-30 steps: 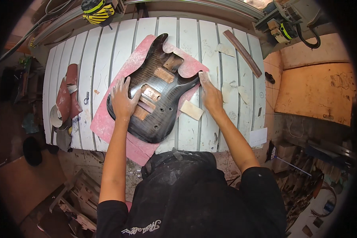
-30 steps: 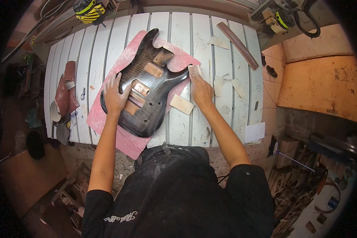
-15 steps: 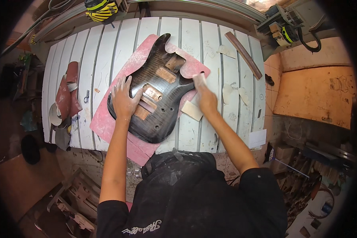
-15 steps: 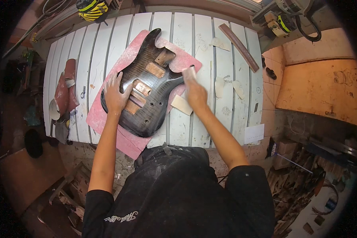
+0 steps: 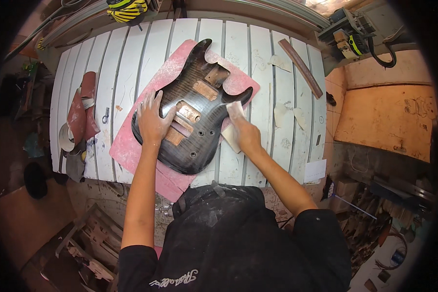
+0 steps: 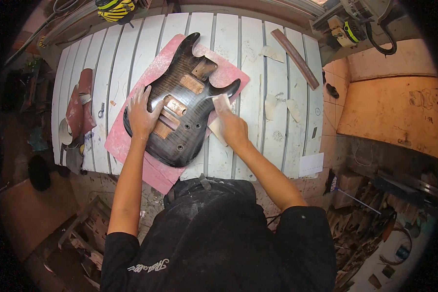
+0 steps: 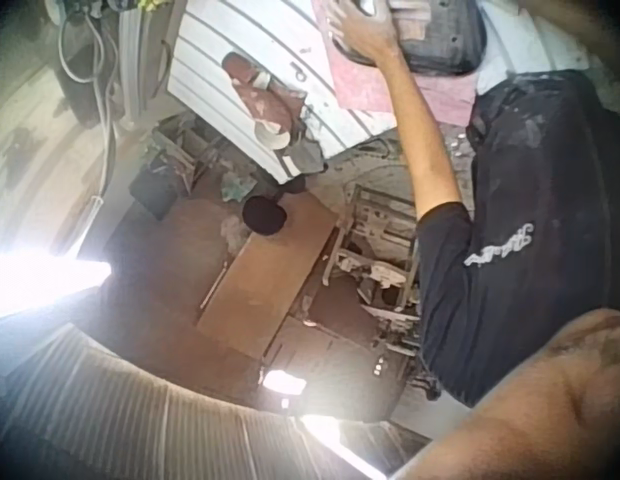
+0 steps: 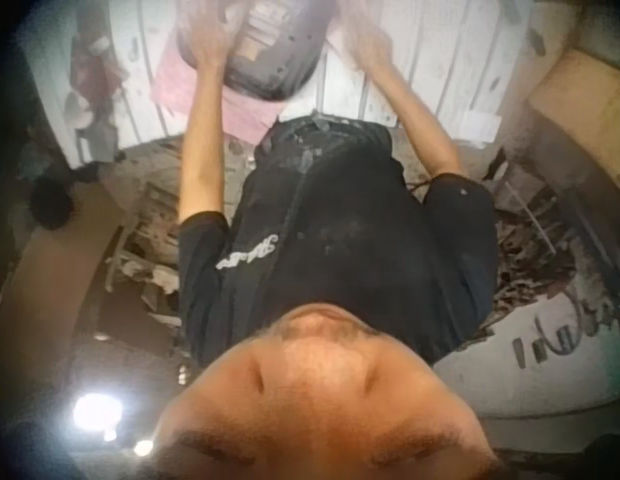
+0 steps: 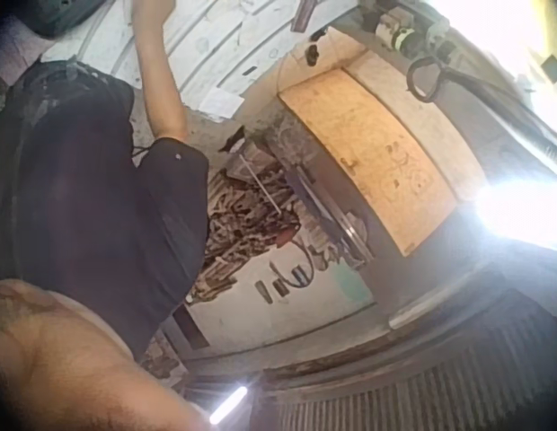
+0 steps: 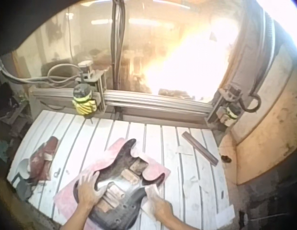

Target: The person sands the surface of a dark-stained guitar body using a sanding block, working across the front face and edges of the instrument on a lit workbench.

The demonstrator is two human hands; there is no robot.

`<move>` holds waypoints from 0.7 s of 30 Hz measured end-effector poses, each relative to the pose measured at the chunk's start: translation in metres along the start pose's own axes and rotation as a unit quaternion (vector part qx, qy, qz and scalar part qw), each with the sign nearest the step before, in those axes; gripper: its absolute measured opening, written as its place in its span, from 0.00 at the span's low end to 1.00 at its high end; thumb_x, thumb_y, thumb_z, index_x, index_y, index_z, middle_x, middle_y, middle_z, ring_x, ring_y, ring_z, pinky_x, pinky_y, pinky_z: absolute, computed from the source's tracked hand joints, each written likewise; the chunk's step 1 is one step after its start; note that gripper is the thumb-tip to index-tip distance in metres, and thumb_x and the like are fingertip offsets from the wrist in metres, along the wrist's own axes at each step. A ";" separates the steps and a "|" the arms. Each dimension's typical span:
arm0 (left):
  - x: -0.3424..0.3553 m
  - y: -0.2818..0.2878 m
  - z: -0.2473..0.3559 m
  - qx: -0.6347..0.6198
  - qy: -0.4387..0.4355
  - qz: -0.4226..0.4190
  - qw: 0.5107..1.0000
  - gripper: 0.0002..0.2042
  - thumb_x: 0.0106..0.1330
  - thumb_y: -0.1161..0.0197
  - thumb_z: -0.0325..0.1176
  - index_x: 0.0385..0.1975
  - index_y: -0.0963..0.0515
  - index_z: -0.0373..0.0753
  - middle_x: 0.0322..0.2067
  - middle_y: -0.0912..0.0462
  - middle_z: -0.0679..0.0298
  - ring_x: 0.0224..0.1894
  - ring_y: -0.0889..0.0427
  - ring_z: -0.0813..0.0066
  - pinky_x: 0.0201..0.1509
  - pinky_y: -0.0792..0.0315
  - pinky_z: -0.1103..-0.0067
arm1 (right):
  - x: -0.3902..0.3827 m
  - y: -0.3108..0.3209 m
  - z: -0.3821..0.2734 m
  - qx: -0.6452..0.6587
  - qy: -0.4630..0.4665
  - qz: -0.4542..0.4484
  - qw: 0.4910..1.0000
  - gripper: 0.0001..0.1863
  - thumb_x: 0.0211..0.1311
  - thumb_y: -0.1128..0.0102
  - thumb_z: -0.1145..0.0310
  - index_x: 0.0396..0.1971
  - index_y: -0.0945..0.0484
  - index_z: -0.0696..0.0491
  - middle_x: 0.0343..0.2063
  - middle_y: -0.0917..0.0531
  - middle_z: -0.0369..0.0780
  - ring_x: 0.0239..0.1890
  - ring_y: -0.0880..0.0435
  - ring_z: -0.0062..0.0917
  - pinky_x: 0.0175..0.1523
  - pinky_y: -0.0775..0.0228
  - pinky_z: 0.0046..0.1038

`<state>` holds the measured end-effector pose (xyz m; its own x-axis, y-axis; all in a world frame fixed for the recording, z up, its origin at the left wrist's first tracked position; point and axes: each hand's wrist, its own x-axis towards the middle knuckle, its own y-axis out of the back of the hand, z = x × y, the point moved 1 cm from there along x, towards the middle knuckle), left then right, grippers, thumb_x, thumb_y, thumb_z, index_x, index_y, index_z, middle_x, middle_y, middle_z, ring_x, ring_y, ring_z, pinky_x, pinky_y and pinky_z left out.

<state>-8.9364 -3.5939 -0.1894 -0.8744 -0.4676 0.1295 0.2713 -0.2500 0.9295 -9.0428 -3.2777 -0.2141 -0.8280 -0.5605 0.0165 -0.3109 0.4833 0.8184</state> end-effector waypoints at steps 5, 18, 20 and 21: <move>0.000 0.000 -0.001 -0.002 -0.001 0.000 1.000 0.38 0.66 0.34 0.60 0.71 0.27 0.41 0.74 0.32 0.53 0.78 0.37 0.52 0.81 0.48 0.55 | 0.027 0.027 0.002 -0.067 -0.051 -0.009 0.996 0.34 0.67 0.51 0.77 0.74 0.31 0.41 0.72 0.27 0.40 0.51 0.13 0.45 0.51 0.17 0.42; 0.000 0.000 0.001 -0.002 -0.004 0.010 1.000 0.38 0.66 0.34 0.60 0.70 0.26 0.41 0.74 0.31 0.52 0.77 0.36 0.53 0.81 0.48 0.55 | 0.014 0.006 0.023 -0.080 -0.027 0.030 0.996 0.26 0.75 0.57 0.69 0.71 0.30 0.45 0.46 0.13 0.53 0.39 0.13 0.53 0.44 0.20 0.50; 0.000 0.000 0.000 -0.001 -0.001 0.014 1.000 0.38 0.66 0.34 0.60 0.70 0.26 0.41 0.74 0.31 0.52 0.77 0.36 0.53 0.81 0.48 0.55 | 0.018 0.010 0.001 -0.062 -0.023 0.066 0.996 0.31 0.70 0.54 0.73 0.72 0.30 0.43 0.55 0.17 0.50 0.39 0.13 0.53 0.45 0.19 0.50; 0.000 0.000 0.000 0.000 -0.002 0.012 1.000 0.38 0.66 0.34 0.60 0.70 0.26 0.41 0.74 0.31 0.53 0.77 0.36 0.53 0.81 0.48 0.55 | 0.017 0.010 -0.011 -0.045 -0.020 0.103 0.993 0.36 0.64 0.51 0.78 0.73 0.31 0.40 0.64 0.20 0.47 0.39 0.13 0.52 0.47 0.19 0.49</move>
<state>-8.9362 -3.5944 -0.1891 -0.8691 -0.4706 0.1525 0.2918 -0.2389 0.9262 -9.0552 -3.2899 -0.1989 -0.8881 -0.4276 0.1684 -0.0909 0.5227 0.8477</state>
